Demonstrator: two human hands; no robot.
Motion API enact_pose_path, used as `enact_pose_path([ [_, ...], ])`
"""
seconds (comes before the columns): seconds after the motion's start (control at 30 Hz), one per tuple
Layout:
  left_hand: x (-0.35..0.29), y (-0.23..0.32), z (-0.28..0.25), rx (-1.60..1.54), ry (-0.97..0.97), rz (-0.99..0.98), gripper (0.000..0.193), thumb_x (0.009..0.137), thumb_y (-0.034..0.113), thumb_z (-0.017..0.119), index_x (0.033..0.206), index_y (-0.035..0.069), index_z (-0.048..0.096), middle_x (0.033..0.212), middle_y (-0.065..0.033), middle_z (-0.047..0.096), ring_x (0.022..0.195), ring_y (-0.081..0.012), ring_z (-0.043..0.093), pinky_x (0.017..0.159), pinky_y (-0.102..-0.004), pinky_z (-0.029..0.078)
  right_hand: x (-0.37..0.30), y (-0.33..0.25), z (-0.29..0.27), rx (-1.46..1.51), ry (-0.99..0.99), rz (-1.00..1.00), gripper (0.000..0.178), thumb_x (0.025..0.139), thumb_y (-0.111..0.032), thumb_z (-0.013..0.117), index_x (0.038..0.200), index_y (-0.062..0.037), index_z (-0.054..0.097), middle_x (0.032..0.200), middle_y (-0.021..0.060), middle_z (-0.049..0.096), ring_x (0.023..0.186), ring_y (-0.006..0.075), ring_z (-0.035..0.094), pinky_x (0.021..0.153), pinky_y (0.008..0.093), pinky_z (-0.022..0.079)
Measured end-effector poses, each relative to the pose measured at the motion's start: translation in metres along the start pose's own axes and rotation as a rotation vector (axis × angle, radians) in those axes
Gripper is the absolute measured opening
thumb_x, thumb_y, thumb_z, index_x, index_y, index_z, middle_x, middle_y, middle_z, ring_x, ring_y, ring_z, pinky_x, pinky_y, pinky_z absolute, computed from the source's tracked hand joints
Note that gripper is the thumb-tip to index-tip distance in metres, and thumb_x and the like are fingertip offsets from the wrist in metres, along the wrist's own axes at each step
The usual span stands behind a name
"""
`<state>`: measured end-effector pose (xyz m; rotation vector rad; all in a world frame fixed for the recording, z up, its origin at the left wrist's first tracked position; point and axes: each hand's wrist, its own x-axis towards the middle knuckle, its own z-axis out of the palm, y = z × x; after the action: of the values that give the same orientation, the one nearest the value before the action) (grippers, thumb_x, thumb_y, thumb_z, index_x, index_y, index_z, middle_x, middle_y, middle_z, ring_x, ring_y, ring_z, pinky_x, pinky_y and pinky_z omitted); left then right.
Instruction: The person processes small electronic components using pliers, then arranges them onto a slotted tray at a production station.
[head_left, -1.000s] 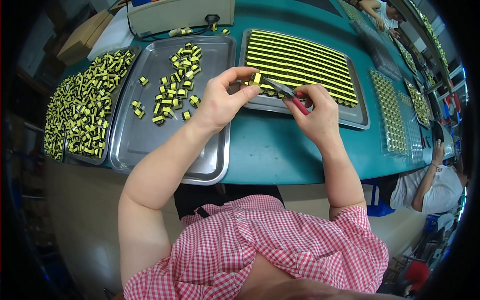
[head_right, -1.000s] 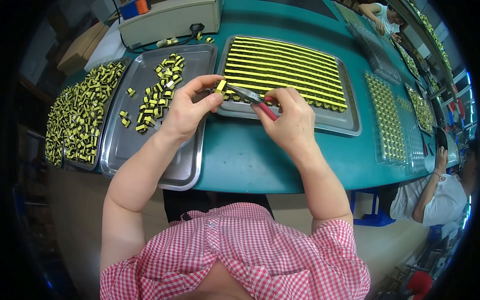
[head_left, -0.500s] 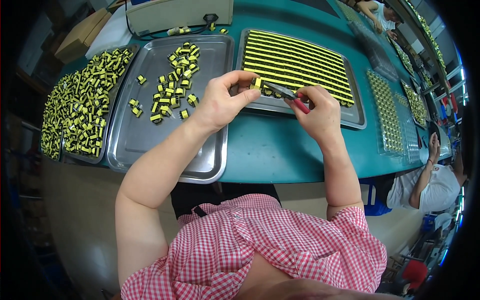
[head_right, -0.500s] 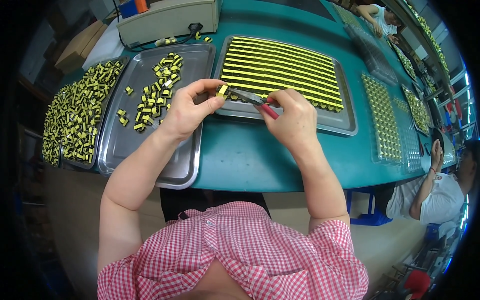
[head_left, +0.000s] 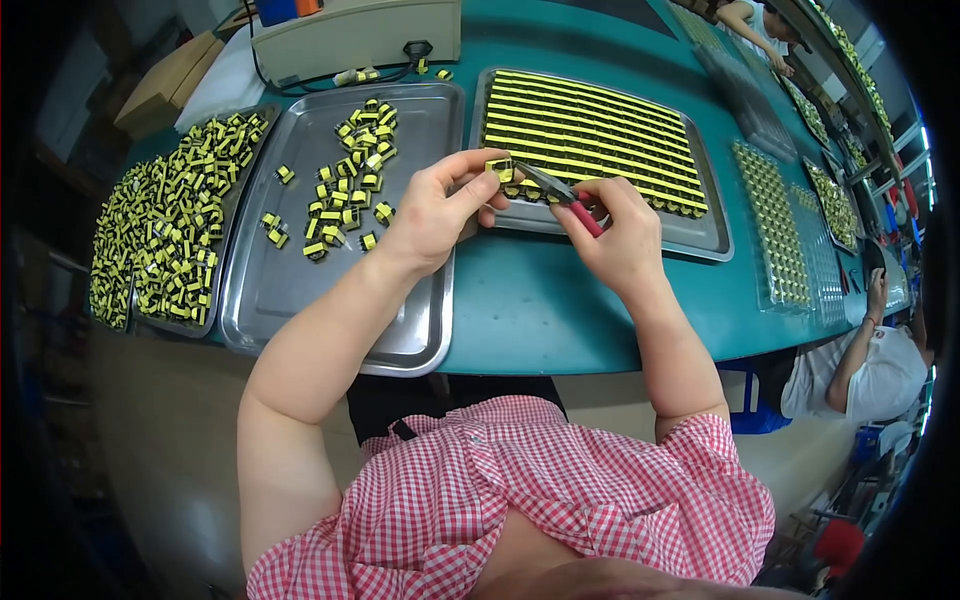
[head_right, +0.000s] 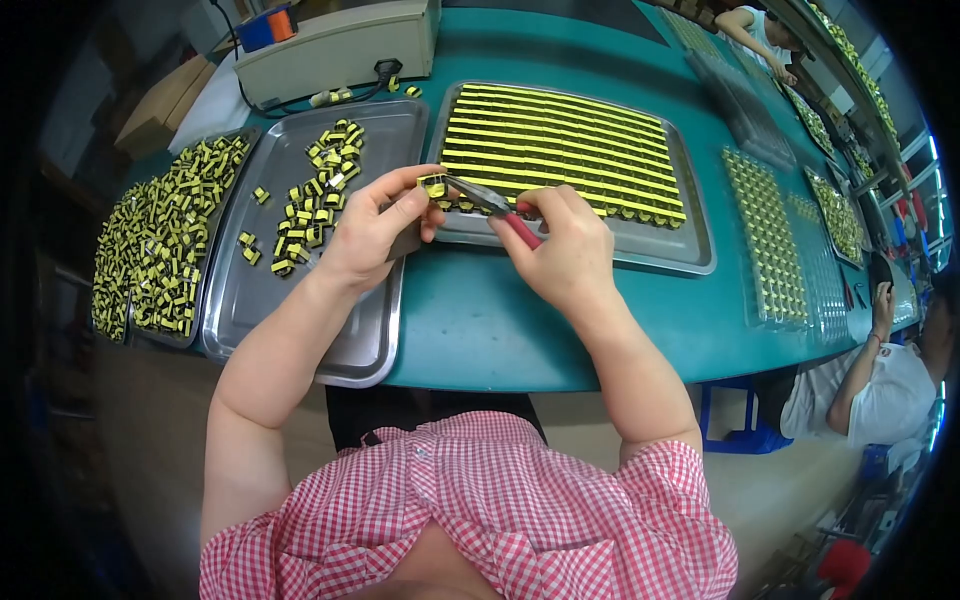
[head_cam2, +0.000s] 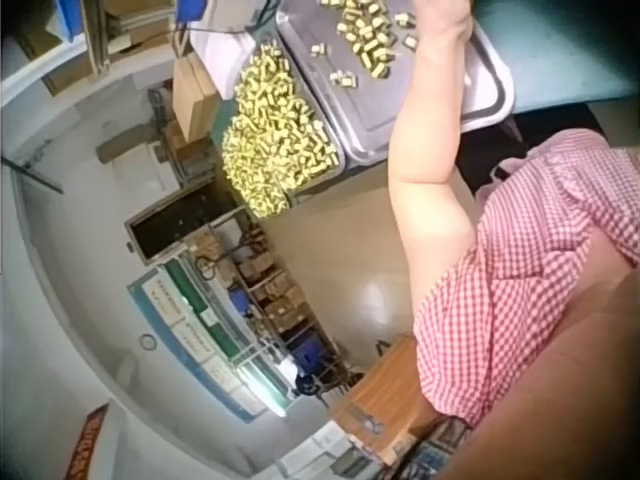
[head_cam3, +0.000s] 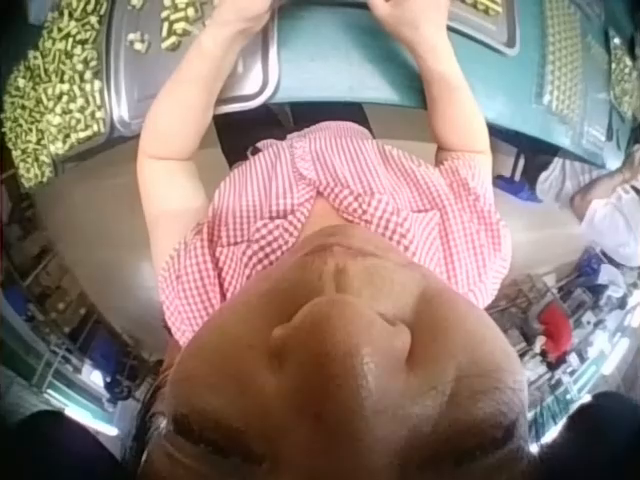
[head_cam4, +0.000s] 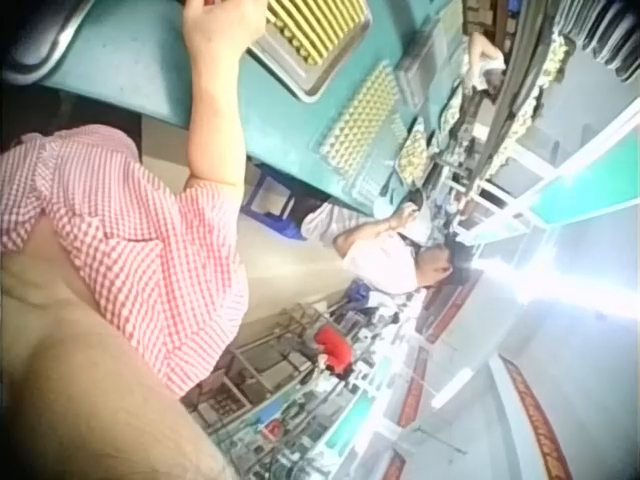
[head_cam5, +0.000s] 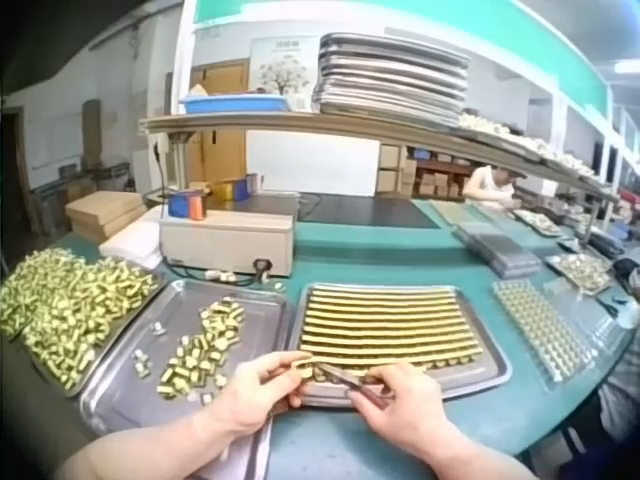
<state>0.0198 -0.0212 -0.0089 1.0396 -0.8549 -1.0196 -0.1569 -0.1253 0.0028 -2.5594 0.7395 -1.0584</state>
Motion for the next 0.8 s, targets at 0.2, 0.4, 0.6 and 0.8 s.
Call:
enact_pose_path([
  [0.2, 0.0012, 0.0002, 0.0011, -0.033, -0.06, 0.016, 0.033, 0.09, 0.012, 0.048, 0.119, -0.003, 0.048, 0.102, -0.0101, 0.06, 0.076, -0.0115, 0.054, 0.066, -0.0235, 0.046, -0.0012, -0.0004, -0.0026, -0.03, 0.001, 0.016, 0.022, 0.069, -0.015, 0.073, 0.079, -0.0024, 0.059, 0.072, 0.0071, 0.057, 0.063, 0.0196, 0.057, 0.056, 0.0293, 0.047],
  [0.4, 0.0005, 0.0002, 0.0015, -0.056, -0.053, 0.021, 0.031, 0.09, 0.009, 0.048, 0.117, -0.005, 0.049, 0.101, -0.0101, 0.061, 0.076, -0.0104, 0.055, 0.063, -0.0226, 0.046, -0.0021, -0.0004, -0.0032, -0.044, 0.001, -0.004, 0.022, 0.068, -0.016, 0.073, 0.079, -0.0023, 0.059, 0.071, 0.0074, 0.057, 0.062, 0.0206, 0.057, 0.055, 0.03, 0.046],
  [0.6, 0.0003, 0.0008, 0.0011, -0.052, -0.054, 0.011, 0.03, 0.09, 0.009, 0.049, 0.117, -0.005, 0.049, 0.101, -0.0103, 0.061, 0.076, -0.0104, 0.055, 0.063, -0.0224, 0.046, -0.0028, -0.0013, -0.0031, -0.045, 0.009, -0.005, 0.022, 0.069, -0.017, 0.073, 0.079, -0.0021, 0.059, 0.07, 0.0076, 0.057, 0.06, 0.0207, 0.057, 0.055, 0.0297, 0.046],
  [0.8, -0.0003, 0.0003, 0.0018, -0.04, -0.045, 0.005, 0.032, 0.087, 0.008, 0.053, 0.116, -0.005, 0.049, 0.1, -0.0102, 0.061, 0.076, -0.0105, 0.056, 0.063, -0.0221, 0.045, -0.0029, -0.0007, -0.0027, -0.032, -0.024, 0.006, 0.021, 0.07, -0.015, 0.072, 0.08, -0.0019, 0.059, 0.073, 0.0084, 0.059, 0.06, 0.019, 0.057, 0.055, 0.0298, 0.046],
])
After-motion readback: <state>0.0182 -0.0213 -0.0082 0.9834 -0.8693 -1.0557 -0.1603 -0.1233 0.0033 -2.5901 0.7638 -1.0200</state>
